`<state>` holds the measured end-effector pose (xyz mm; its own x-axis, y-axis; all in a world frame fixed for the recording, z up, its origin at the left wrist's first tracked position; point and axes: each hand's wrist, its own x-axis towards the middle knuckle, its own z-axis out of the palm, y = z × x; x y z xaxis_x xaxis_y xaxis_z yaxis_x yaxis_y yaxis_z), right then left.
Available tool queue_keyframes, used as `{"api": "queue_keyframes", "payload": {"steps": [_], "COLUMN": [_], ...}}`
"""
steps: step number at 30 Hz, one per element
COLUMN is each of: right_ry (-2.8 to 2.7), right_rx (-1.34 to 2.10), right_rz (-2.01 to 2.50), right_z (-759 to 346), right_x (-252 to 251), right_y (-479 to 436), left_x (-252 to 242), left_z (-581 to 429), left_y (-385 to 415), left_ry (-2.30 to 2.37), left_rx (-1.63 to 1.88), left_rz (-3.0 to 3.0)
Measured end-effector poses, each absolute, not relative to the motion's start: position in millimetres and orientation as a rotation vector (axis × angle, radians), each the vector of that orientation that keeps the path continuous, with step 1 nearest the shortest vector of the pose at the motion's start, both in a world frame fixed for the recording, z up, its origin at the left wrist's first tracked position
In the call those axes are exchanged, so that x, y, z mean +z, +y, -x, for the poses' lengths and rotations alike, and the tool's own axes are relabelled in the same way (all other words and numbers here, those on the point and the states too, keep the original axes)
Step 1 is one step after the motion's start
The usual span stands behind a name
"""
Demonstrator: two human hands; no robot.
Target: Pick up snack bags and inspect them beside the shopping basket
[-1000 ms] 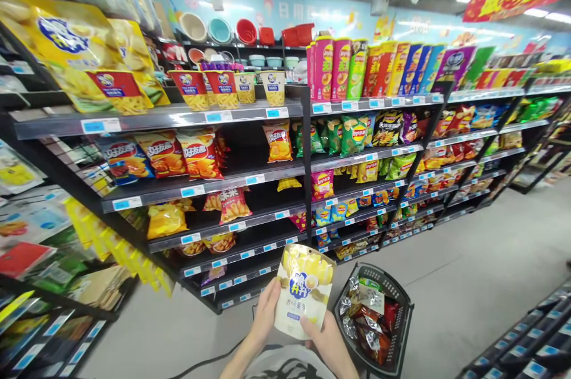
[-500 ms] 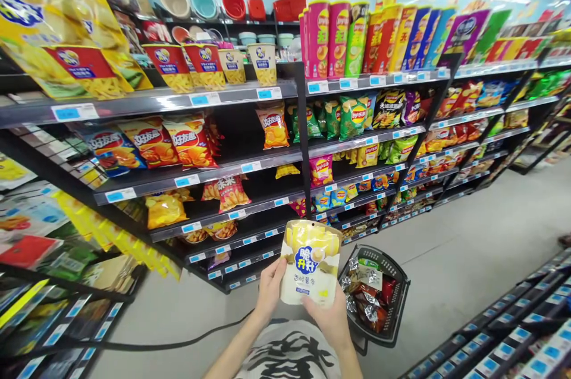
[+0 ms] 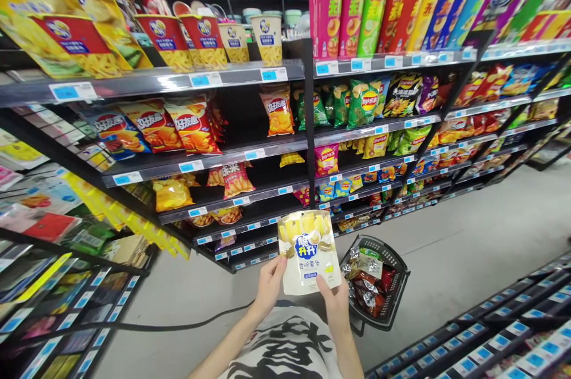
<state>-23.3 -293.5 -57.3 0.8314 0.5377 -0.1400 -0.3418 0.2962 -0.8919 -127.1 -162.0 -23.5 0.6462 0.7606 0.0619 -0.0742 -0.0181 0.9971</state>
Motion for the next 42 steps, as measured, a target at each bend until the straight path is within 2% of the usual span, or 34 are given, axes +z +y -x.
{"api": "queue_keyframes", "payload": {"steps": [42], "right_ry": [-0.140], "right_rx": [0.688], "right_rz": [0.976], "right_z": [32], "right_x": [-41], "right_y": [-285], "left_x": [-34], "left_z": [129], "left_y": [-155], "left_ry": [0.638], "left_rx": [0.833], "left_rz": [-1.456]}}
